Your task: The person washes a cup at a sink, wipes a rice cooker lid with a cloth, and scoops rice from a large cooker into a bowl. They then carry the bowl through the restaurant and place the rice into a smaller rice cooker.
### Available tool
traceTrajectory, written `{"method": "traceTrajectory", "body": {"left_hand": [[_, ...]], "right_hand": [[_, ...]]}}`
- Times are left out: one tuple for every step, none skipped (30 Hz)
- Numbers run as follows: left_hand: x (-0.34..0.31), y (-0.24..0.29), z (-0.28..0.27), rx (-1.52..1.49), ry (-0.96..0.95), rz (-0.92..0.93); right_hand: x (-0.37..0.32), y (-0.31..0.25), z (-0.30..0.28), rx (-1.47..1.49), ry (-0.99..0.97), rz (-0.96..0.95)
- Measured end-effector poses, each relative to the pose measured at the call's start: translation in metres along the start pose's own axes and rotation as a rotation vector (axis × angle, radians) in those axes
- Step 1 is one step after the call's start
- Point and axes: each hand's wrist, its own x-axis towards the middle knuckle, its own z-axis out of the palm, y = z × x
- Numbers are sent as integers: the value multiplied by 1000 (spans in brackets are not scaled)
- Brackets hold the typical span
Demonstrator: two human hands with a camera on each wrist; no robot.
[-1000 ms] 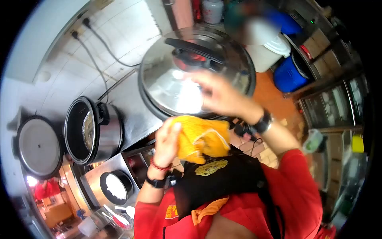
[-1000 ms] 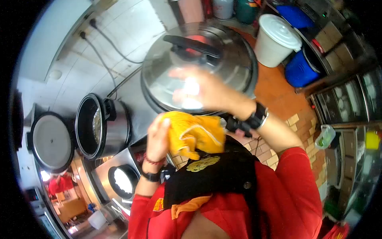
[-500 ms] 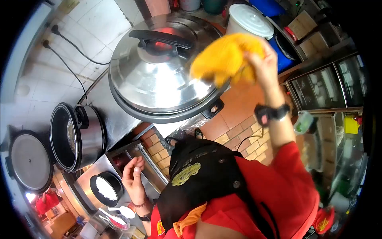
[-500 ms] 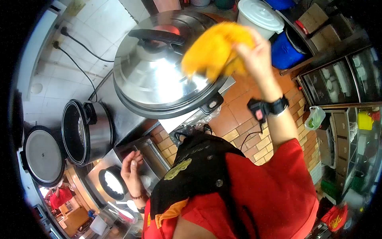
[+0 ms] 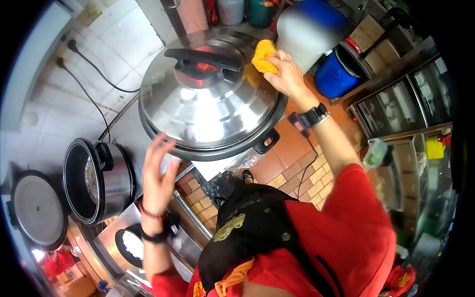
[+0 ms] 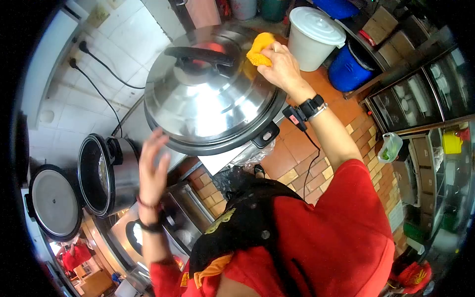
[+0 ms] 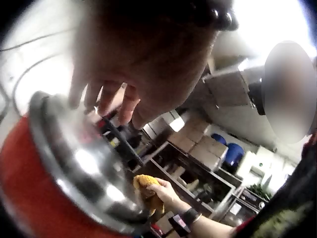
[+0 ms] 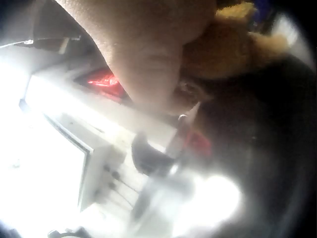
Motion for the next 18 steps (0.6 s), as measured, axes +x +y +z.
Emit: {"method": "traceTrajectory", "body": {"left_hand": [[46,5,-4,41,-29,115],[60,3,-2,55,-40,141],[77,1,1,74,-56,184],[112,4,10,89,-65,251],[131,6,20,101,-38,267],[164,2,38,208,-28,307],[198,1,60,315,-29,374],[201,-3,67,293,-2,384],[212,-4,79,295,-16,406],[231,3,98,413,-106,370],[235,0,105,517,-162,293],[239,2,105,487,-179,296],[239,-8,107,413,-84,383],[241,-15,111,415,-110,375],[240,-14,107,419,-145,364],[242,-11,109,429,-155,354],[242,-7,108,444,-171,345],[244,-5,107,460,-189,340]], "right_hand": [[-8,-7,-7,28,118,-164],[-13,-11,-9,134,102,-222],[-17,-14,-9,236,101,-274],[-35,-24,-10,204,68,-275],[-54,-45,-4,190,-6,-319],[-78,-64,15,138,-82,-284],[-95,-74,31,84,-141,-225],[-100,-78,29,85,-140,-225],[-102,-79,28,93,-153,-207],[-100,-70,27,112,-150,-169],[-99,-67,25,114,-151,-169],[-97,-63,24,84,-152,-161],[-97,-59,27,64,-150,-130],[-95,-56,24,63,-136,-139],[-93,-50,28,72,-140,-130],[-82,-28,35,84,-71,-56],[-67,-10,40,94,4,16],[-53,6,42,102,18,57]]}}
